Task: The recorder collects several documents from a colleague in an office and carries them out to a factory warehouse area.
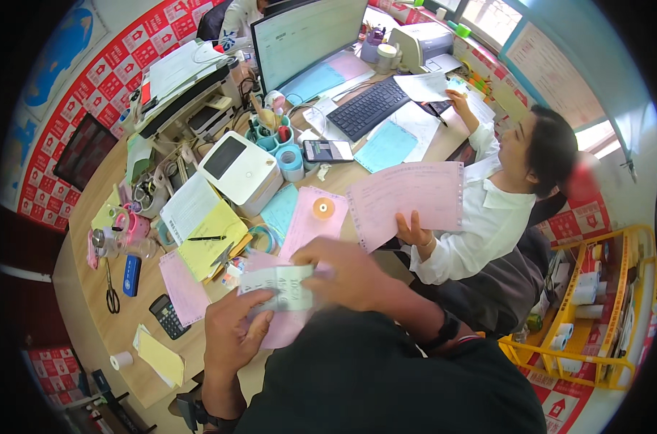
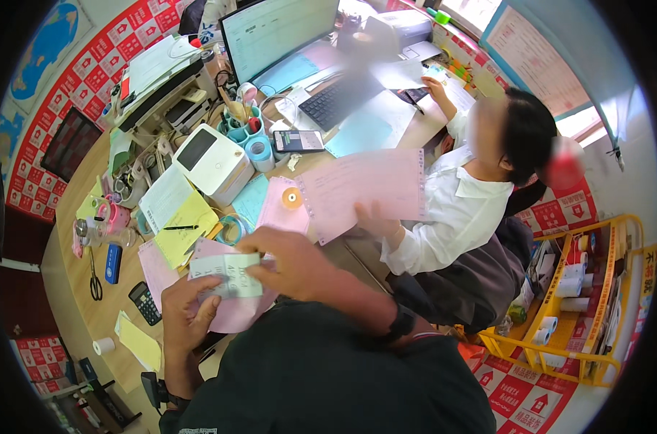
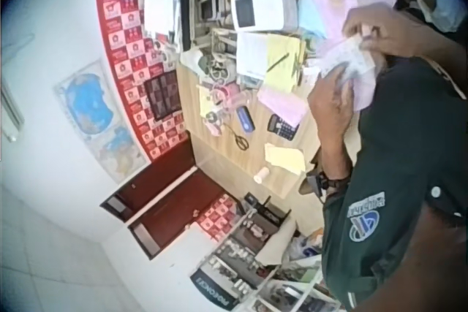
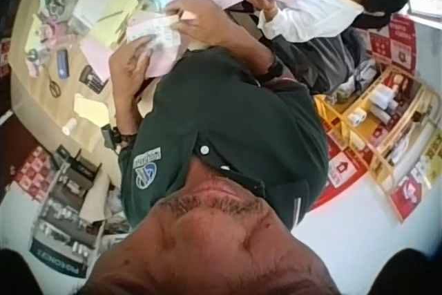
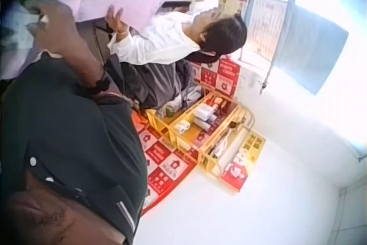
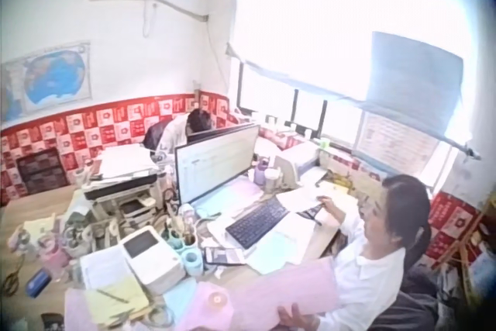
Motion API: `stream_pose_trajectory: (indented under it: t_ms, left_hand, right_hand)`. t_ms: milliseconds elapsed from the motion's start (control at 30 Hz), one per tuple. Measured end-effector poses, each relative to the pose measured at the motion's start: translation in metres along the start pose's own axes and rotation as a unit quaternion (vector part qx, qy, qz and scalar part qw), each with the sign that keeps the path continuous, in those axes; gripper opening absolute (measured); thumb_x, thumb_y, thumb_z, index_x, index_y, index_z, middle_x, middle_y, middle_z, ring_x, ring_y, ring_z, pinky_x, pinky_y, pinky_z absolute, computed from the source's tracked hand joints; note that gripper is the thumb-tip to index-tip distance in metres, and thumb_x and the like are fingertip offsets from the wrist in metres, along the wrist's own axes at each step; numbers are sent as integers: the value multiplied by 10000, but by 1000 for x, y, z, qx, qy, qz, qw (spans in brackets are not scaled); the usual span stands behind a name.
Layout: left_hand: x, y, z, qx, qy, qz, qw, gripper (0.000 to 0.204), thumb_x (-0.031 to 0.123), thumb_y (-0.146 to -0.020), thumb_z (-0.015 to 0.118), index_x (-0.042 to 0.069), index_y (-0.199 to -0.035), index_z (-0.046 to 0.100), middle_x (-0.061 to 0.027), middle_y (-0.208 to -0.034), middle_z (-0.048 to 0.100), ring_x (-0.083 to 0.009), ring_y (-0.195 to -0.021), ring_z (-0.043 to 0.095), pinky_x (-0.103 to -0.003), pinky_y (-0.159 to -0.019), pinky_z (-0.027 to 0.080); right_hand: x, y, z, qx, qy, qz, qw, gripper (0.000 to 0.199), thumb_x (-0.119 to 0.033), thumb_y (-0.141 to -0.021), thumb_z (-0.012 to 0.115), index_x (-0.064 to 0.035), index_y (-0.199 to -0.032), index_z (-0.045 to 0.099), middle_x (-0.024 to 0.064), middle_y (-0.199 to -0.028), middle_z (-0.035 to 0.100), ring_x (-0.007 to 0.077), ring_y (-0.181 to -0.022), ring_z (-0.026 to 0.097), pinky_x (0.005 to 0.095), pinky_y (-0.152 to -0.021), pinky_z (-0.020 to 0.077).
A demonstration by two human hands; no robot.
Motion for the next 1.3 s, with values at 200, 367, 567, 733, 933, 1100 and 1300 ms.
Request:
stream_pose_trajectory:
  t_ms: [200, 367, 567, 733, 933, 1100, 1300]
  left_hand:
    - [-19, 16, -13, 114, -64, -38, 991, 225, 41, -786, 636, -2, -1006, 659, -177, -831, 652, -264, -725, 643, -304, -649, 480]
    - [-33, 24, -11, 150, -59, -81, 984, 236, 10, -778, 612, -8, -1008, 659, -183, -854, 651, -283, -755, 639, -322, -677, 478]
    - [-34, 16, -4, 172, -94, -46, 979, 280, 24, -772, 632, -10, -1050, 640, -205, -904, 645, -320, -802, 641, -357, -723, 491]
    - [-39, 15, 10, 147, -103, -62, 982, 362, 103, -771, 686, -8, -1108, 617, -220, -961, 640, -352, -844, 635, -380, -755, 496]
    - [-45, 8, 24, 110, -100, -65, 987, 518, 209, -721, 758, -2, -1163, 591, -247, -1072, 617, -386, -960, 616, -393, -834, 488]
    - [-35, 3, 32, 82, -92, -35, 992, 706, 424, -637, 811, -17, -1141, 587, -236, -1024, 621, -376, -906, 617, -386, -794, 497]
    - [-47, 14, 25, 167, 174, -93, 966, 512, 350, -765, 760, -56, -1043, 621, -92, -923, 653, -159, -857, 596, -293, -759, 474]
  right_hand:
    - [-7, 48, -147, 360, 483, -105, 791, 518, -76, -734, 679, 16, -1217, 517, 175, -1218, 546, 276, -1115, 541, 366, -949, 433]
    - [97, 85, -198, 444, 293, 98, 841, 426, -126, -744, 681, 8, -1128, 556, 181, -1106, 595, 279, -1003, 587, 364, -867, 464]
    - [122, 96, -190, 399, 206, 216, 867, 191, -121, -771, 646, 8, -908, 616, 139, -797, 630, 230, -743, 615, 332, -700, 479]
    - [78, 75, -172, 400, 220, 131, 880, 138, -113, -778, 645, 10, -834, 618, 97, -696, 616, 157, -660, 587, 301, -637, 468]
    - [44, 54, -138, 327, 40, 144, 933, 90, -54, -782, 621, 6, -849, 621, 69, -718, 594, 105, -690, 562, 262, -637, 455]
    - [47, 36, -109, 280, -87, 102, 950, 109, -55, -791, 645, 4, -883, 643, 23, -783, 605, 96, -700, 546, 251, -631, 446]
    - [24, 21, -83, 191, -84, 170, 963, 149, 27, -765, 617, 60, -909, 596, 258, -1297, 500, 292, -1370, 304, 398, -1150, 111]
Point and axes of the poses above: each hand's wrist, its own y-axis away from the middle knuckle, its own z-axis out of the palm, x = y × z, the point moved 5 cm from there along -y, towards the middle knuckle
